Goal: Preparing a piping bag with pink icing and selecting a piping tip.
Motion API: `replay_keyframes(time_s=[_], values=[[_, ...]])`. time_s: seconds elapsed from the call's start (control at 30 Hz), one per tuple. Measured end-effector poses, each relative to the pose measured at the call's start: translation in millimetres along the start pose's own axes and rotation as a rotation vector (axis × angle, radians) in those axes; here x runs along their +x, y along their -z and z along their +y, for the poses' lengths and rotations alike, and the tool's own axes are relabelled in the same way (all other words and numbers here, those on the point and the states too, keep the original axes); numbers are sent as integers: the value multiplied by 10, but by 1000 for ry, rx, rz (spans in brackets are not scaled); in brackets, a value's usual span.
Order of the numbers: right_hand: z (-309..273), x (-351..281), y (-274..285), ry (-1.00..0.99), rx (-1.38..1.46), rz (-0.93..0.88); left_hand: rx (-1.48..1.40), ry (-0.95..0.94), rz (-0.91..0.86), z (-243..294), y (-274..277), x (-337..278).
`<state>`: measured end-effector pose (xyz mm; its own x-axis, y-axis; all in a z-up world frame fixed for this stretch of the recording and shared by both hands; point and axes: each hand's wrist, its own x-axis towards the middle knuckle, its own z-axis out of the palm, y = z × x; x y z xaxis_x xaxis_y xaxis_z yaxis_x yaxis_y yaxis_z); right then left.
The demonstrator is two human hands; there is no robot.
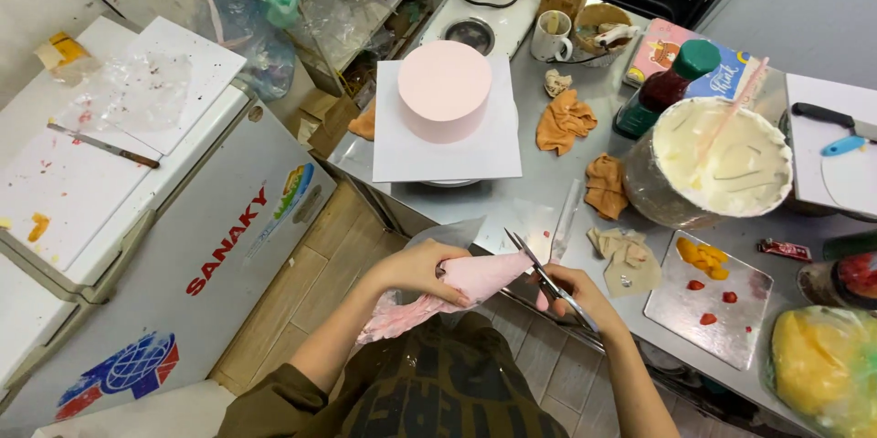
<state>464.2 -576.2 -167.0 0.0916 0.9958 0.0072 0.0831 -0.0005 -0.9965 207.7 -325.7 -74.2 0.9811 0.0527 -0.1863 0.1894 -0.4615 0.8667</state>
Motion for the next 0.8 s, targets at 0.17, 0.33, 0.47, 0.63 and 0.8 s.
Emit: replay_keyframes(time_s=[0.17,0.33,0.47,0.63,0.8], values=[[125,6,-244,-227,25,134,-63,-55,-12,-153,287,-150],[320,249,-622,-302,20,375,-47,-53,-53,-345,603,-349],[1029,696,-846,-531,-367,724,-105,-53,-30,-566,829,-543],[1714,1191,-887,-483,-866,879,-23,-41,16,-818,1083,-804],[409,1613,-1566,-695,-1190,585,-105,53,269,-1064,1253,-1162]])
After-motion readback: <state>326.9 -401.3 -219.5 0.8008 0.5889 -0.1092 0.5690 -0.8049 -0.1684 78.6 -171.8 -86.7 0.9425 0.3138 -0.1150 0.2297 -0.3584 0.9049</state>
